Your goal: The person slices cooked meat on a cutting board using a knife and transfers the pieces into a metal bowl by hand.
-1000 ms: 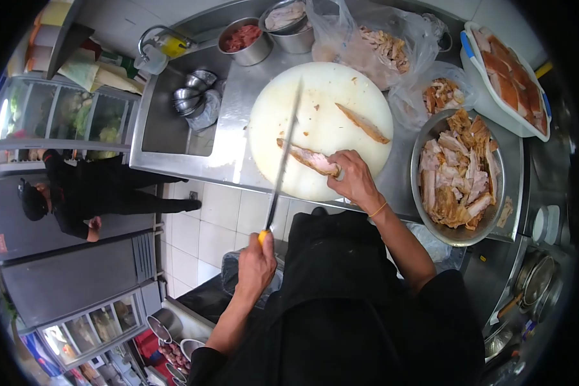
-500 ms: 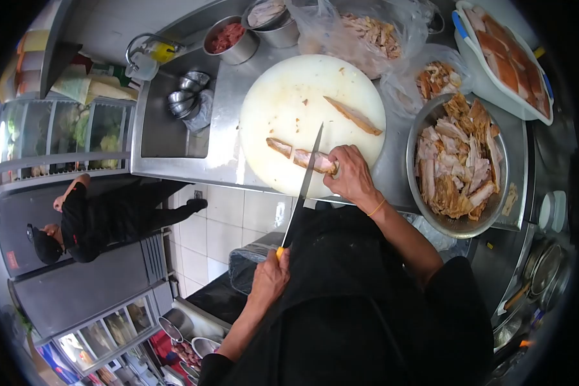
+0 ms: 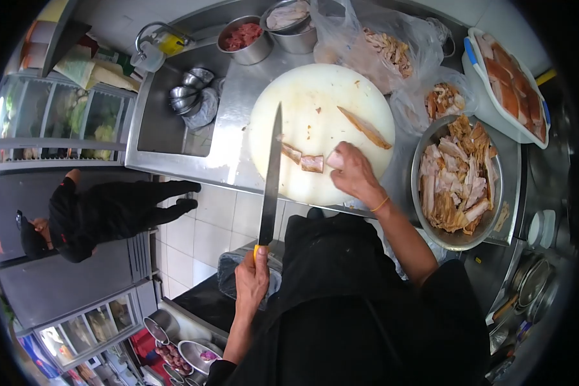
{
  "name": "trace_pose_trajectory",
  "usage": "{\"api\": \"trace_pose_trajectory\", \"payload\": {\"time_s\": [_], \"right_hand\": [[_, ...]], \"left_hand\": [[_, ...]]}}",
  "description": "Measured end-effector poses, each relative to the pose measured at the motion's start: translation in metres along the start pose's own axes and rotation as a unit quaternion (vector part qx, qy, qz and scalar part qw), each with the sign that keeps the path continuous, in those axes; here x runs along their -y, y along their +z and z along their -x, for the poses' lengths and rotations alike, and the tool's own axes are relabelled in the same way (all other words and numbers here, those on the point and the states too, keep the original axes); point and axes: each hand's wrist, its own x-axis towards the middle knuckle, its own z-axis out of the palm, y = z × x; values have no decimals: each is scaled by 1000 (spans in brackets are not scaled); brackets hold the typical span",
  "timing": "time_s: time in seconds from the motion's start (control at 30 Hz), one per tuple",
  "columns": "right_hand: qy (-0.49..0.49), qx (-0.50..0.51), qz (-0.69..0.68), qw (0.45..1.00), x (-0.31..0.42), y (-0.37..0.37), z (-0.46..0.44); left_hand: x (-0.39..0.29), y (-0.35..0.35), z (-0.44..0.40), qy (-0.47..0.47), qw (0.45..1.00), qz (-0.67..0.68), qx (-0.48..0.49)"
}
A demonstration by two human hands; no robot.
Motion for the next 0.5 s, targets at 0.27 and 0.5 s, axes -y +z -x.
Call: {"api": "trace_pose_trajectory", "payload": {"time_s": [0.27, 0.5], "right_hand": [[-63, 2, 88, 994, 26, 46, -12], [-51, -47, -65, 995, 41, 78, -37]], "left_hand": [[14, 1, -11, -57, 978, 201, -7], [11, 0, -17, -75, 969, 237, 0]]}}
